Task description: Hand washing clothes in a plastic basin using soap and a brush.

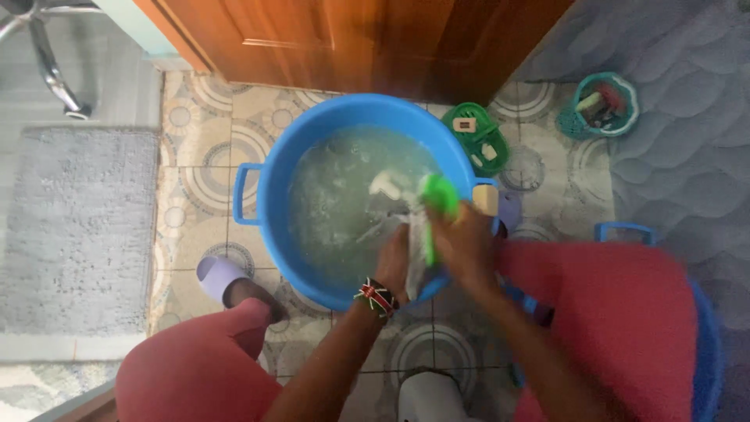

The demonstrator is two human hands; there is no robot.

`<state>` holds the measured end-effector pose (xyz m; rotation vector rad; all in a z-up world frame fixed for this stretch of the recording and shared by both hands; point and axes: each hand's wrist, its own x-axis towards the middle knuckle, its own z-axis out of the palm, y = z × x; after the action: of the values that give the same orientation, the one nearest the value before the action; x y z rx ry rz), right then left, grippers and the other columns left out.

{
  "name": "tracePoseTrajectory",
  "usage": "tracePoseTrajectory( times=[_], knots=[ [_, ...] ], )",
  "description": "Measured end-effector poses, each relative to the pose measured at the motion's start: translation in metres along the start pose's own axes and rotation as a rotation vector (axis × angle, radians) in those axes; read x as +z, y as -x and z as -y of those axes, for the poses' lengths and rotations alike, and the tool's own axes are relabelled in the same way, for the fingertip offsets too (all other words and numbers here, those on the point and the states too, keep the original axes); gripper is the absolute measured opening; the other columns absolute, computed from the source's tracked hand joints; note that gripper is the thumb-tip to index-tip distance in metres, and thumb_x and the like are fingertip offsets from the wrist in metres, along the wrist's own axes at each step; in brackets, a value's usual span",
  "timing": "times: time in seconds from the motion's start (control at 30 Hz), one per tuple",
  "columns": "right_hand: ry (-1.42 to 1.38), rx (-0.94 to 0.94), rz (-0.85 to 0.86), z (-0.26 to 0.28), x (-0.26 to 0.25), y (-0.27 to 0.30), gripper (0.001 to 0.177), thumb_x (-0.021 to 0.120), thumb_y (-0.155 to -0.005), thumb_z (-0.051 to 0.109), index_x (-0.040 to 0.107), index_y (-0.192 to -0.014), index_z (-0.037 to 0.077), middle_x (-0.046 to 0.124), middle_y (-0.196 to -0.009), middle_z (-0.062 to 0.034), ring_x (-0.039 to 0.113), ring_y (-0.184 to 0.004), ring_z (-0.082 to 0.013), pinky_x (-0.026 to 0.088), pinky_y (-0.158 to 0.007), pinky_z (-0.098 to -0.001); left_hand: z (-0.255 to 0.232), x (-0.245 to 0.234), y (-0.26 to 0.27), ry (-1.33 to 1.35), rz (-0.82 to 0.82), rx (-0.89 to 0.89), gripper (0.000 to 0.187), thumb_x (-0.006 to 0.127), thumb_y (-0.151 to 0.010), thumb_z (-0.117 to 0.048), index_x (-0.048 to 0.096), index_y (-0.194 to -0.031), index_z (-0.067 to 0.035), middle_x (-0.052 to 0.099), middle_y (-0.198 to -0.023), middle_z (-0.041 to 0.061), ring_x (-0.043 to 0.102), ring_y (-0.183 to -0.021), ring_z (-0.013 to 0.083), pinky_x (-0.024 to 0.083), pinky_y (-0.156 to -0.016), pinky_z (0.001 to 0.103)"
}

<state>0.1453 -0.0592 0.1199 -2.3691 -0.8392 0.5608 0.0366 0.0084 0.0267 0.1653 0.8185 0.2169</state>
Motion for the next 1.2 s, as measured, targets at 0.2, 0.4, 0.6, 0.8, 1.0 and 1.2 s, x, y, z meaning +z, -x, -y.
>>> tracePoseTrajectory(
  times=[0.2,0.4,0.6,0.8,1.0,1.2],
  knots=[
    [-0.647,0.437,0.066,-0.048,0.013,-0.029,0.04,0.073,-0.094,0.047,0.067,-0.097,0.007,0.052,-0.075,-0.0057,0.051,-0.065,-0.0231,0.04,-0.056,-0.042,-0.023,0.013,0.028,-0.379,-0.068,0.16,0.033,0.058,-0.104,-0.033,0.059,-0.126,-0.008,0.057,-0.103,0.003,0.053,-0.093,0.0216,0.045,-0.075,0.04],
    [-1.355,0.786,0.371,-0.047,0.021,-0.025,0.039,0.063,-0.09,0.049,0.067,-0.116,0.019,0.069,-0.099,-0.0023,0.068,-0.086,-0.0209,0.055,-0.07,-0.0437,-0.033,0.019,0.041,0.001,0.317,0.037,0.026,0.061,-0.095,-0.019,0.058,-0.117,-0.006,0.066,-0.105,0.004,0.063,-0.096,0.0187,0.058,-0.081,0.032],
    [-1.328,0.67,0.368,-0.045,0.039,-0.021,0.046,0.06,-0.096,0.051,0.065,-0.122,0.013,0.067,-0.101,-0.0051,0.066,-0.084,-0.0212,0.056,-0.069,-0.0433,-0.057,0.045,0.073,-0.949,0.408,0.467,0.049,0.069,-0.094,-0.004,0.06,-0.141,-0.015,0.053,-0.11,0.001,0.06,-0.099,0.014,0.063,-0.08,0.03],
    [-1.245,0.522,0.351,-0.043,0.05,-0.014,0.044,0.063,-0.096,0.047,0.066,-0.119,0.01,0.067,-0.098,-0.0056,0.066,-0.082,-0.0199,0.055,-0.068,-0.0413,-0.034,0.02,0.044,-0.797,0.034,0.461,0.082,0.066,-0.095,-0.025,0.026,-0.167,-0.029,0.071,-0.1,0.016,0.067,-0.08,0.0255,0.056,-0.065,0.035],
    [-1.163,0.371,0.337,-0.041,0.06,-0.009,0.043,0.067,-0.095,0.044,0.067,-0.116,0.006,0.067,-0.095,-0.0061,0.065,-0.08,-0.0185,0.054,-0.066,-0.0393,-0.029,0.014,0.041,-1.244,-0.313,0.004,0.072,0.065,-0.1,-0.063,0.073,-0.121,0.006,0.078,-0.116,0.028,0.077,-0.099,0.0332,0.058,-0.081,0.055],
    [-1.078,0.223,0.322,-0.042,0.068,-0.005,0.042,0.07,-0.095,0.041,0.068,-0.112,0.003,0.068,-0.092,-0.0066,0.065,-0.077,-0.0172,0.052,-0.065,-0.0373,0.006,-0.044,-0.009,-0.153,-0.003,-0.011,0.063,0.046,-0.099,-0.058,0.062,-0.134,-0.008,0.07,-0.122,0.011,0.07,-0.1,0.0204,0.059,-0.084,0.036]
  ],
)
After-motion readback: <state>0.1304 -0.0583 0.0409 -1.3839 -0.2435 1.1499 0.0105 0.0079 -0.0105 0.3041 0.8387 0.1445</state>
